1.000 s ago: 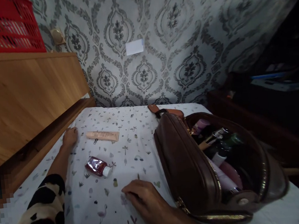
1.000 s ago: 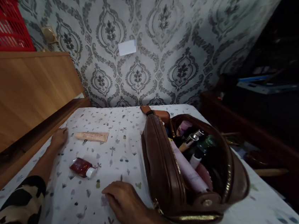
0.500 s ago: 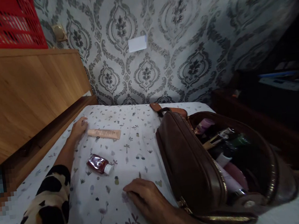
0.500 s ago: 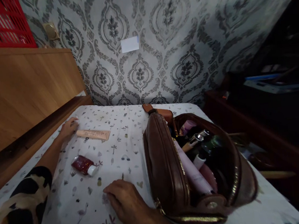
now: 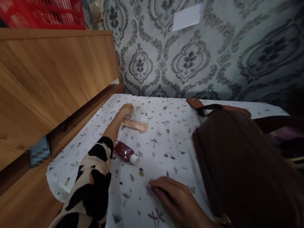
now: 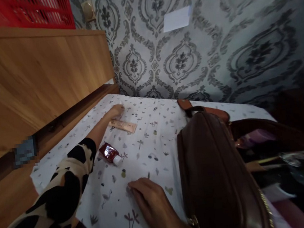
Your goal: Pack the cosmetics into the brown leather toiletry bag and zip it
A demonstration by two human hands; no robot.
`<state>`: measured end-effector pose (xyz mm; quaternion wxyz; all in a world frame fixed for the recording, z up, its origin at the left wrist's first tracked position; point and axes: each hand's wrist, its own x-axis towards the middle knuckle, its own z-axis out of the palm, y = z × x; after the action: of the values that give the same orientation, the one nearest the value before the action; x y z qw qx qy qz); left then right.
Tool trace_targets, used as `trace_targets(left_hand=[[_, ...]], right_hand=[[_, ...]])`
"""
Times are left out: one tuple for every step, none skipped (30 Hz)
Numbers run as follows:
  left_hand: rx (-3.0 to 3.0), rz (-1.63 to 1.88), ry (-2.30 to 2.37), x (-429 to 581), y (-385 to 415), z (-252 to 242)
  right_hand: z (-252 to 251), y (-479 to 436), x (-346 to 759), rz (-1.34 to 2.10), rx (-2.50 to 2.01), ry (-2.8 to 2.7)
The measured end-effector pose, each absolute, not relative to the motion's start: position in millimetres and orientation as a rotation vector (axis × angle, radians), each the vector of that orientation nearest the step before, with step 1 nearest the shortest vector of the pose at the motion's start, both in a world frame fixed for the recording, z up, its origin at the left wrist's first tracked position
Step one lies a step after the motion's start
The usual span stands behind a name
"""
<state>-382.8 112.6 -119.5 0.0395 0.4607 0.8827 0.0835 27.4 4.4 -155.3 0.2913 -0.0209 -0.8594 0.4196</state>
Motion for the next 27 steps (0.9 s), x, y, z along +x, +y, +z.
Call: trace_targets(left_hand=[[1.421,0.263,2.701,-377,118,-122],[1.422,0.269,2.702,-372,123,-123],[1.422,0.268,2.704,-366,127,-125],[1.424,0.266,2.705,-362,130,-126],[1.428,0.263,2.704,-357,133,-127],[1.437,0.261,2.702,-353,135,-128],[1.453,0.263,2.697,-349,137,-129],[1.475,0.269,2.690,-345,139,-129],[1.500,0.280,2.678,-341,141,-129],[1.529,0.292,2.662,-336,142,-129],[1.561,0.304,2.638,-331,144,-128],[1.596,0.316,2.610,-325,145,-128],[1.629,0.330,2.583,-319,146,-128],[1.659,0.348,2.564,-313,147,-128],[1.683,0.370,2.556,-307,147,-128],[1.696,0.396,2.563,-301,146,-128],[1.696,0.423,2.582,-296,146,-129],[1.682,0.446,2.608,-292,146,-129],[1.657,0.463,2.637,-289,145,-130],[1.627,0.472,2.660,-287,145,-130],[1.597,0.474,2.676,-287,146,-131],[1.572,0.473,2.684,-286,146,-131],[1.556,0.472,2.686,-286,146,-132],[1.548,0.472,2.681,-287,147,-132],[1.545,0.474,2.672,-286,147,-133],[1.545,0.475,2.659,-286,147,-133],[1.546,0.478,2.645,-284,147,-134]], right_hand=[[-155,5,27,1.113,-0.053,-2.291],[-154,5,26,1.108,-0.047,-2.291],[-153,5,26,1.102,-0.041,-2.290],[-153,5,26,1.092,-0.035,-2.288],[-152,5,26,1.082,-0.032,-2.287],[-152,5,26,1.069,-0.032,-2.287],[-151,5,26,1.058,-0.035,-2.290],[-150,6,25,1.047,-0.040,-2.298],[-149,6,25,1.037,-0.043,-2.305],[-148,6,25,1.026,-0.041,-2.308],[-148,6,24,1.017,-0.039,-2.311],[-147,6,24,1.008,-0.037,-2.312],[-147,6,23,1.000,-0.036,-2.314],[-146,6,23,0.992,-0.036,-2.314],[-146,6,22,0.988,-0.038,-2.318],[-147,6,22,0.985,-0.042,-2.326],[-147,6,22,0.982,-0.044,-2.332],[-147,7,22,0.981,-0.044,-2.337],[-147,7,23,0.981,-0.046,-2.344],[-147,7,23,0.983,-0.051,-2.353],[-147,8,24,0.983,-0.055,-2.362],[-148,9,25,0.983,-0.062,-2.369],[-149,9,25,0.982,-0.068,-2.379],[-150,10,26,0.982,-0.071,-2.390],[-151,11,26,0.980,-0.072,-2.398],[-153,12,27,0.978,-0.075,-2.404],[-155,13,27,0.974,-0.079,-2.409]])
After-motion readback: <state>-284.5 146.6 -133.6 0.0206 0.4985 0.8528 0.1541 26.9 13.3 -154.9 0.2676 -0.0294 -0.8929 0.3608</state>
